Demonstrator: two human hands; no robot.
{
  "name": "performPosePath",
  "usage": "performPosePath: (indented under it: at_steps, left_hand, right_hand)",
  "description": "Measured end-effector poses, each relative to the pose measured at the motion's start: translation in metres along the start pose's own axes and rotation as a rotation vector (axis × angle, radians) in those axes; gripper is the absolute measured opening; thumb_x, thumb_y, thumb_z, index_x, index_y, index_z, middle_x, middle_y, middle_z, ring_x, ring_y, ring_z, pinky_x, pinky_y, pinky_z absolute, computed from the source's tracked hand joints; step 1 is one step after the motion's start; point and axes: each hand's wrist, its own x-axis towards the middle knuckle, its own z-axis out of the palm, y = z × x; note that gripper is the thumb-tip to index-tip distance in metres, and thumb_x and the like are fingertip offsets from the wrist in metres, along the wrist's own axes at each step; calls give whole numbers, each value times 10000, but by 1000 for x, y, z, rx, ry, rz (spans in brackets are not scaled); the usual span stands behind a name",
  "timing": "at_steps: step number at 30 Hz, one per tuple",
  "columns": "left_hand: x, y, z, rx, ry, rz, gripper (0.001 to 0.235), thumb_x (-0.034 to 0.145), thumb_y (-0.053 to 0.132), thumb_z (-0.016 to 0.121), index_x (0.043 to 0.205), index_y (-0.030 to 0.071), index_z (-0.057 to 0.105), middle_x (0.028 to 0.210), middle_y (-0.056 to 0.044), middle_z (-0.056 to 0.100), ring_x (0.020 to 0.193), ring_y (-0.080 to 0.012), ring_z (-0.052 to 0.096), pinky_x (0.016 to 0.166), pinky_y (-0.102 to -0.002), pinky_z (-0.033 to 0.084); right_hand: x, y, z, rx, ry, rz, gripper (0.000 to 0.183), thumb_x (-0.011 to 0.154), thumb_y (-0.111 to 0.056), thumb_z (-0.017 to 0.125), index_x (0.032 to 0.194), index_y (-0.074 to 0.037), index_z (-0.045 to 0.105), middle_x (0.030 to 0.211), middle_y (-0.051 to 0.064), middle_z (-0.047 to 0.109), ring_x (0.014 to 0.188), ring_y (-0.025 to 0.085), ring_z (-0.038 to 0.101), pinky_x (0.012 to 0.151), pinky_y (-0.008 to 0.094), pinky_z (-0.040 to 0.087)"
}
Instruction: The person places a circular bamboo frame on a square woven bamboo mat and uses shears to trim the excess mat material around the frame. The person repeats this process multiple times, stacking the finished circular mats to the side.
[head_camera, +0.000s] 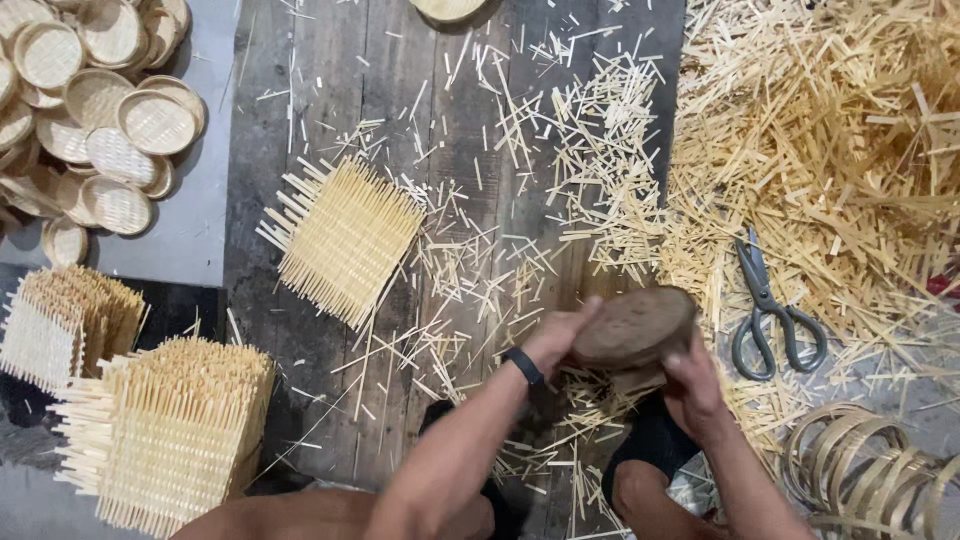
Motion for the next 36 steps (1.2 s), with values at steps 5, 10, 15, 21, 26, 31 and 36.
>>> performPosePath:
  at_steps: [5,10,15,21,26,31,36]
  left_hand:
    - [17,-22,-42,-315,216,572,507,903,364,731,1283,31,696,1220,-208,745,1133,-265,680,997,-403,536]
    - [12,-13,-161,497,772,618,551,878,385,836,1284,56,662,1244,-176,696,1149,-338,657,996,-448,491]
    - [-16,-18,-286,1097,1233,376,1128,485,435,907,1382,-104,484,1263,-335,644,1186,-480,609,966,-511,507]
    - [-53,-26,-319,849,823,243,623,837,322,811,1344,26,603,1162,-272,698,1099,-440,670,978,-486,529]
    - [-89,-14,-321,187,1347,473,359,956,227,605,1258,99,753,1015,-226,740,929,-368,770,906,-451,591]
    - [-105,2,-236,935,1399,1181,383,1052,26,524,1435,29,509,1501,-221,583,1444,-361,546,1246,-467,436]
    - [-95,-34,-56,1161,448,1281,459,1018,90,544,1466,3,493,1542,-222,474,1488,-329,396,1282,-498,301]
  right_hand:
    - [24,15,11,70,69,251,525,974,-300,572,1376,36,542,1304,219,627,1121,267,680,860,387,621]
    - [37,51,16,-100,127,280,379,985,-149,585,1305,54,581,990,219,714,791,269,716,608,347,610]
    - [20,67,-2,-174,191,336,323,1038,-184,591,1247,57,641,932,156,680,727,190,637,570,321,528]
    - [13,83,-21,-102,214,330,272,1031,-153,564,1177,55,662,907,139,690,705,181,641,596,299,537]
    - [13,88,-28,-52,183,323,286,1051,-188,570,1169,56,661,901,149,682,717,189,643,585,295,518]
    - [11,67,-18,-4,166,197,413,1049,-330,557,1209,35,663,951,151,706,813,224,694,700,340,575]
    - [34,33,-12,522,80,159,475,901,-358,611,1218,-5,628,1131,114,763,1002,216,751,897,370,606]
